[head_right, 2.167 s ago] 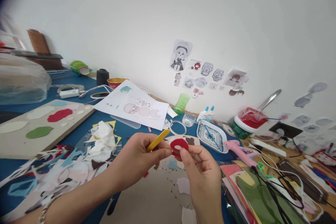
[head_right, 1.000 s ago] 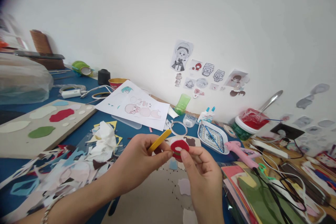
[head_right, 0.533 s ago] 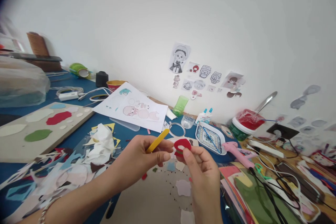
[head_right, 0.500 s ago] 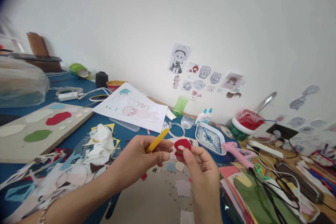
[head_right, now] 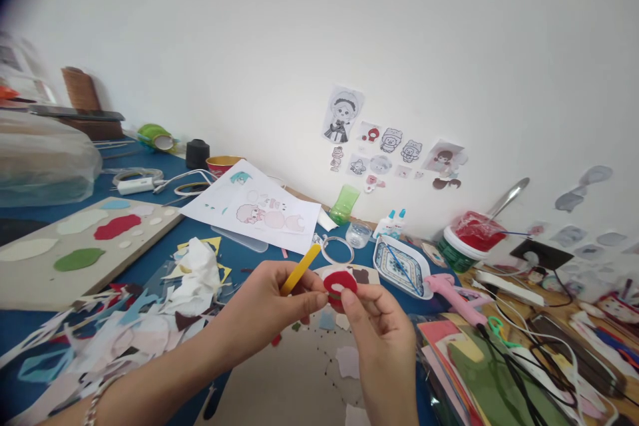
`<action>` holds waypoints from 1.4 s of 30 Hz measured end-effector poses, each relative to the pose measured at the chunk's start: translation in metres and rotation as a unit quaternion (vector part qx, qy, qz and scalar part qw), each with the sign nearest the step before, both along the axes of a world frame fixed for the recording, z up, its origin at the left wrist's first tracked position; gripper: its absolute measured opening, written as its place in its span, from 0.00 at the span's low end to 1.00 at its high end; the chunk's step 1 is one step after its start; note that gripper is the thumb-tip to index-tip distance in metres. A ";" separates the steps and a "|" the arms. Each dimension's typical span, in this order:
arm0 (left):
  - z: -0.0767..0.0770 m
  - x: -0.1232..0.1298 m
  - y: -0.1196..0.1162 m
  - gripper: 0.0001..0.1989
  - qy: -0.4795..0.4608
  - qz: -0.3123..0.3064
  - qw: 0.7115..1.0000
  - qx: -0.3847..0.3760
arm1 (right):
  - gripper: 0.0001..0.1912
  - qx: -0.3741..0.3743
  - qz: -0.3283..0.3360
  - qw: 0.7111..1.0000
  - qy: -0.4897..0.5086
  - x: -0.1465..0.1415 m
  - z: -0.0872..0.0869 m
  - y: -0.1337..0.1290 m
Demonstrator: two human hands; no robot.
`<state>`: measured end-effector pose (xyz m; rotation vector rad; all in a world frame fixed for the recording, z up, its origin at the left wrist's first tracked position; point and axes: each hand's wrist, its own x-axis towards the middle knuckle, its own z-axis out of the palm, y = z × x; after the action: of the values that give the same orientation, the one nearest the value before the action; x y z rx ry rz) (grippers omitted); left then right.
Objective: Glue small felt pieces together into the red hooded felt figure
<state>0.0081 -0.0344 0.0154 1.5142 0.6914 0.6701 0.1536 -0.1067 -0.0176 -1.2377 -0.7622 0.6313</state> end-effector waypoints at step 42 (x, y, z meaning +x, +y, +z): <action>-0.004 -0.001 0.010 0.13 0.004 -0.014 1.000 -0.002 | 0.16 -0.037 0.026 0.995 0.085 0.004 0.002 0.004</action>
<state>0.0069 -0.0245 0.0116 1.5213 0.6753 0.6410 0.1580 -0.1031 -0.0158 -1.2179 -0.6360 0.8038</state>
